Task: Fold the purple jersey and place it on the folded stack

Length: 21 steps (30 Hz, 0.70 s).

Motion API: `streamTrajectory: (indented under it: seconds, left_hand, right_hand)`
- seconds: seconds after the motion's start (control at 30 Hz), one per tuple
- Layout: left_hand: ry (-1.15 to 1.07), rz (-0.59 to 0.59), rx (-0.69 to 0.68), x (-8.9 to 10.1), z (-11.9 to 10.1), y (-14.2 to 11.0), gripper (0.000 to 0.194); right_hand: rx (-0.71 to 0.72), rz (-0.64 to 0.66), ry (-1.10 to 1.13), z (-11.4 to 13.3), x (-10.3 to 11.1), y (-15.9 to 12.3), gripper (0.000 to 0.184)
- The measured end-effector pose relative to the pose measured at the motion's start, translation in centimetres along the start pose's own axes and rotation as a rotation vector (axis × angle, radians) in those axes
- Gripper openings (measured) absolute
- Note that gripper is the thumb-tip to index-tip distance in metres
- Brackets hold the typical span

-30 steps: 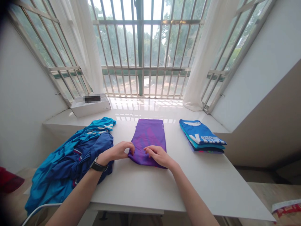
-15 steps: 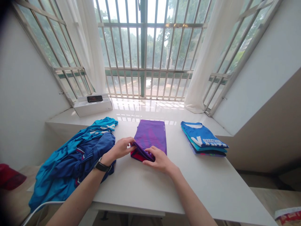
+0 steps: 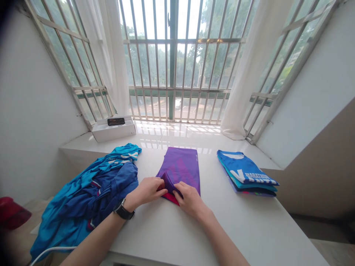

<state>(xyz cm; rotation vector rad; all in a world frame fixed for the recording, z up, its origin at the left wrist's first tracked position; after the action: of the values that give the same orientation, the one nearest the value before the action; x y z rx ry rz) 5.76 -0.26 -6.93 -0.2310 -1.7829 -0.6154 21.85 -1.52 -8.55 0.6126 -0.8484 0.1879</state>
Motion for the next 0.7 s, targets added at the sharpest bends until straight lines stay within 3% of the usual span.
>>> streamTrajectory:
  seconds: [0.37, 0.47, 0.7]
  left_hand:
    - [-0.018, 0.018, 0.09, -0.6, 0.1, -0.2, 0.011]
    - [-0.04, 0.029, 0.079, -0.7, -0.1, -0.2, 0.01]
    - [-0.082, -0.006, 0.015, -0.6, -1.1, -0.2, 0.014]
  right_hand:
    - [-0.016, 0.004, 0.043, 0.2, -0.6, 0.2, 0.017]
    - [-0.028, 0.001, 0.032, 0.1, -0.9, 0.4, 0.014]
    - [-0.128, -0.108, 0.137, -1.3, -0.8, 0.9, 0.028]
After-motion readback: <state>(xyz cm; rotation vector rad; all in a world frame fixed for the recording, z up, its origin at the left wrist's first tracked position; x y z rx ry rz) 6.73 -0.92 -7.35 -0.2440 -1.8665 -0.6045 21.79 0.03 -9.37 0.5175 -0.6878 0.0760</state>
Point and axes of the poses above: each hand's wrist, its own y-axis towards the middle knuckle, its own x-axis out of the back of the hand, z = x × y, the point moved 6 cm from there along y, towards the middle knuckle, and after that the axes turned 12 degrees about -z, right-handed, at the moved point
